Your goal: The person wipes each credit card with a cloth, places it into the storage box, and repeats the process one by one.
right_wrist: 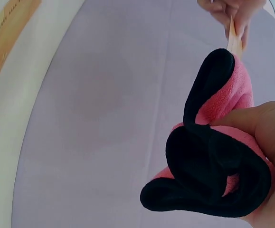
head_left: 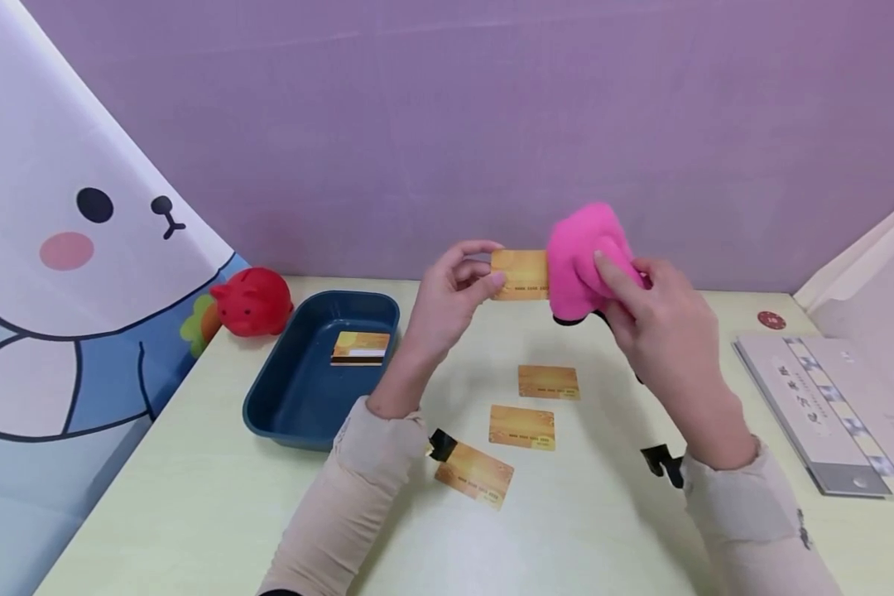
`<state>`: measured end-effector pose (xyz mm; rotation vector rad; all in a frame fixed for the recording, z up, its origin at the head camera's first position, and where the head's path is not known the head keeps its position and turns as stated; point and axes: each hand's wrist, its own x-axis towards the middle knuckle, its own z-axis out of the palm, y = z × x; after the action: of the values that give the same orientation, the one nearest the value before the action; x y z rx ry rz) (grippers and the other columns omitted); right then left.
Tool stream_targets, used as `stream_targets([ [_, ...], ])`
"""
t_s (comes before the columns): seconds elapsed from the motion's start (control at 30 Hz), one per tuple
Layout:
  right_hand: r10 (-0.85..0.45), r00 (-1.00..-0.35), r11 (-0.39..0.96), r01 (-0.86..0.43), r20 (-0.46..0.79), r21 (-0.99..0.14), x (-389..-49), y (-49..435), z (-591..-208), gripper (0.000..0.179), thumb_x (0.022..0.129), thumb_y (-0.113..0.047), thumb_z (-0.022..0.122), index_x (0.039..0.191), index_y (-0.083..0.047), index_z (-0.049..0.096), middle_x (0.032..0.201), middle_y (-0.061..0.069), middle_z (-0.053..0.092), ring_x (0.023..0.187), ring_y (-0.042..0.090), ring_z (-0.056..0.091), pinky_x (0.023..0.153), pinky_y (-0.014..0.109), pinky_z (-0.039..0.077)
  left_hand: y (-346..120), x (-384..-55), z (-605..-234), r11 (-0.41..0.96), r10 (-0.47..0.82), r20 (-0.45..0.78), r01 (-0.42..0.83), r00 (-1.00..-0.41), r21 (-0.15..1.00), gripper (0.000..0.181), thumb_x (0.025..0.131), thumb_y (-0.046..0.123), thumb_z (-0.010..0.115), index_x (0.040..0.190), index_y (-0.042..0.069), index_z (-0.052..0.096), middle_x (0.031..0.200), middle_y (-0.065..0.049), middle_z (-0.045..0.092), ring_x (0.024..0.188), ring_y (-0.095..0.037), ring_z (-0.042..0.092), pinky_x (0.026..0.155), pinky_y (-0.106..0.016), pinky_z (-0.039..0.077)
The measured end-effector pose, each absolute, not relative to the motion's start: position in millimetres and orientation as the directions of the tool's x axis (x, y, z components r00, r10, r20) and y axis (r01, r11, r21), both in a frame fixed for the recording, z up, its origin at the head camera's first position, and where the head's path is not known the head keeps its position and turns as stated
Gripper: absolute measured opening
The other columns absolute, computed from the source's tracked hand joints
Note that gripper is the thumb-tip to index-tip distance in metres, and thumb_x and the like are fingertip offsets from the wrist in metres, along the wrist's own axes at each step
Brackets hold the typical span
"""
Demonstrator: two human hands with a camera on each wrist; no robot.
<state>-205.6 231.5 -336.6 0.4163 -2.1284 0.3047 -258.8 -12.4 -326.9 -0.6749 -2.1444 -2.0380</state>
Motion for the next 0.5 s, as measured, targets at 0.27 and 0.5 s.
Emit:
stream_targets([
  [0.27, -0.075, -0.564, 0.942, -0.31, 0.822, -0.127, -203.3, 248.4, -330.7, 0.044, 0.089, -0.005, 0.067, 0.13, -0.022, 0.068, 0.109, 0.03, 0.062, 0.093, 0.046, 0.059, 0.057, 0.062, 0.045, -15.6, -260.9, -324.6, -0.041, 0.221, 0.378, 0.379, -0.899, 0.925, 0.033, 0.096, 0.007, 0.066, 0.128, 0.009, 0.062, 0.087, -0.006, 0.069, 0.077, -0.018, 0.058, 0.072, -0.028, 0.046],
  [0.5, -0.041, -0.553, 0.937, -0.311, 0.832, -0.16, -201.2, 253.0, -325.8, 0.046, 0.089, -0.01, 0.071, 0.133, -0.022, 0.066, 0.111, 0.031, 0.062, 0.098, 0.045, 0.059, 0.062, 0.062, 0.044, -16.5, -262.2, -325.6, -0.044, 0.22, 0.38, 0.38, -0.898, 0.924, 0.036, 0.096, 0.007, 0.065, 0.132, 0.006, 0.059, 0.085, -0.001, 0.068, 0.074, -0.016, 0.055, 0.069, -0.026, 0.043],
])
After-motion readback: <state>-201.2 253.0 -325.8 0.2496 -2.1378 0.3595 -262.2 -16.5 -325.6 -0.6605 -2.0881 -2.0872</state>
